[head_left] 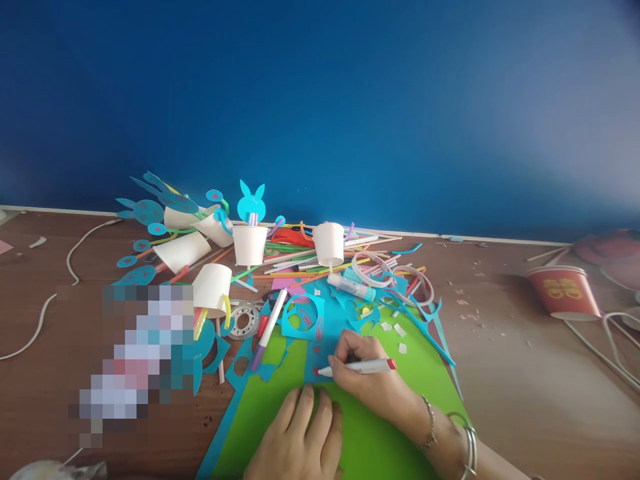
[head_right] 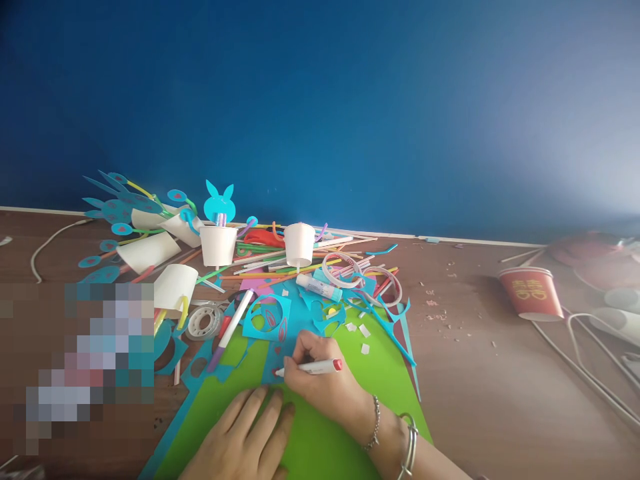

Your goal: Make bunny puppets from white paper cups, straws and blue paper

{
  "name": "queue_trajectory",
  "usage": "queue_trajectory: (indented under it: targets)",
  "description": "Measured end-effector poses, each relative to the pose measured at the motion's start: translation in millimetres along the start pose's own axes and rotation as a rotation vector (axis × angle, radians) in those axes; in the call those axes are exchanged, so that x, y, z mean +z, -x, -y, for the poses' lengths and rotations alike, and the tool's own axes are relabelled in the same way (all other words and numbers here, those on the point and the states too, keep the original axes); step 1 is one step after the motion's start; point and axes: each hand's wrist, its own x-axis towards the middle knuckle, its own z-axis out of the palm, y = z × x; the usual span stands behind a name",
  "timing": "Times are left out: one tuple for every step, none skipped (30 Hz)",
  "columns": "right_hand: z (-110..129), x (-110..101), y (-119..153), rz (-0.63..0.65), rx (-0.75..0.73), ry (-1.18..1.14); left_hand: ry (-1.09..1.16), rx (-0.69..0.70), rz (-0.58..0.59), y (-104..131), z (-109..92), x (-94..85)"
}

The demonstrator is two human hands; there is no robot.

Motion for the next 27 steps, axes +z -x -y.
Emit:
queue_trajectory:
  targets:
    - [-0.6, -0.3, -0.1, 0.000, -0.002, 0.003, 0.000, 0.000, 0.001, -0.2, -0.1, 0.0]
    - [-0.9, -0.5, -0.2, -0.001, -0.003, 0.005, -0.002, -0.001, 0.000, -0.5, -0.2, 0.1]
    - [-1.0, -0.7, -0.2, -0.002, -0.004, 0.007, -0.002, -0.002, -0.005, -0.7, -0.3, 0.3]
    - [-0.9, -0.8, -0.2, -0.003, -0.005, 0.010, -0.002, -0.005, -0.012, -0.9, -0.5, 0.5]
    - [-0.6, -0.7, -0.1, -0.007, -0.006, 0.013, -0.003, -0.007, -0.014, -0.9, -0.6, 0.7]
    - [-0.2, -0.6, 0.0, -0.007, -0.007, 0.014, -0.004, -0.009, -0.015, -0.9, -0.7, 0.9]
    - [0.1, -0.4, 0.2, -0.006, -0.006, 0.014, -0.006, -0.007, -0.017, -0.7, -0.8, 1.1]
    - [0.4, -0.1, 0.3, -0.004, -0.004, 0.014, -0.008, -0.005, -0.016, -0.4, -0.9, 1.3]
    - [0.5, 0.1, 0.4, 0.000, 0.000, 0.013, -0.009, -0.003, -0.011, 0.0, -1.0, 1.4]
    - [0.5, 0.2, 0.5, 0.001, 0.004, 0.014, -0.009, 0.001, -0.009, 0.5, -1.0, 1.6]
    - [0.4, 0.3, 0.4, 0.001, 0.008, 0.014, -0.009, 0.003, -0.008, 1.0, -0.9, 1.6]
    - [0.2, 0.3, 0.3, -0.001, 0.010, 0.014, -0.008, 0.004, -0.004, 1.4, -0.7, 1.7]
    - [0.0, 0.2, 0.1, -0.006, 0.010, 0.012, -0.008, 0.006, 0.002, 1.8, -0.5, 1.7]
    - [-0.3, 0.1, 0.0, -0.009, 0.008, 0.008, -0.008, 0.007, 0.005, 2.0, -0.2, 1.7]
    - [-0.5, 0.0, -0.1, -0.012, 0.006, 0.004, -0.007, 0.007, 0.006, 2.1, 0.1, 1.8]
    - [-0.8, -0.1, -0.2, -0.013, 0.005, 0.001, -0.005, 0.008, 0.006, 2.1, 0.3, 1.8]
    - [-1.0, -0.1, -0.1, -0.011, 0.003, 0.000, -0.004, 0.009, 0.004, 2.1, 0.5, 1.9]
    - [-1.1, -0.1, -0.1, -0.009, 0.003, -0.001, -0.004, 0.012, 0.002, 2.1, 0.6, 2.0]
    - [-1.2, 0.0, 0.0, -0.006, 0.003, -0.001, -0.005, 0.015, 0.008, 2.2, 0.6, 2.2]
    - [-1.3, 0.1, 0.1, -0.005, 0.002, 0.000, -0.009, 0.020, 0.017, 2.3, 0.5, 2.4]
    - [-1.2, 0.3, 0.1, -0.006, 0.002, 0.000, -0.013, 0.026, 0.028, 2.6, 0.3, 2.6]
    - [-1.0, 0.6, 0.0, -0.008, 0.003, 0.000, -0.015, 0.030, 0.039, 2.8, 0.2, 2.8]
    - [-0.8, 0.8, 0.0, -0.009, 0.005, 0.000, -0.014, 0.032, 0.050, 3.1, 0.0, 2.8]
    - [-0.5, 1.0, -0.2, -0.008, 0.008, 0.001, -0.011, 0.031, 0.058, 3.2, -0.1, 2.8]
    - [-0.2, 1.1, -0.2, -0.004, 0.010, 0.003, -0.006, 0.028, 0.060, 3.2, -0.2, 2.7]
    - [0.0, 1.1, -0.3, 0.000, 0.013, 0.006, -0.003, 0.026, 0.054, 3.0, -0.2, 2.5]
    - [0.1, 1.2, -0.2, 0.004, 0.013, 0.010, -0.001, 0.023, 0.047, 2.8, -0.3, 2.3]
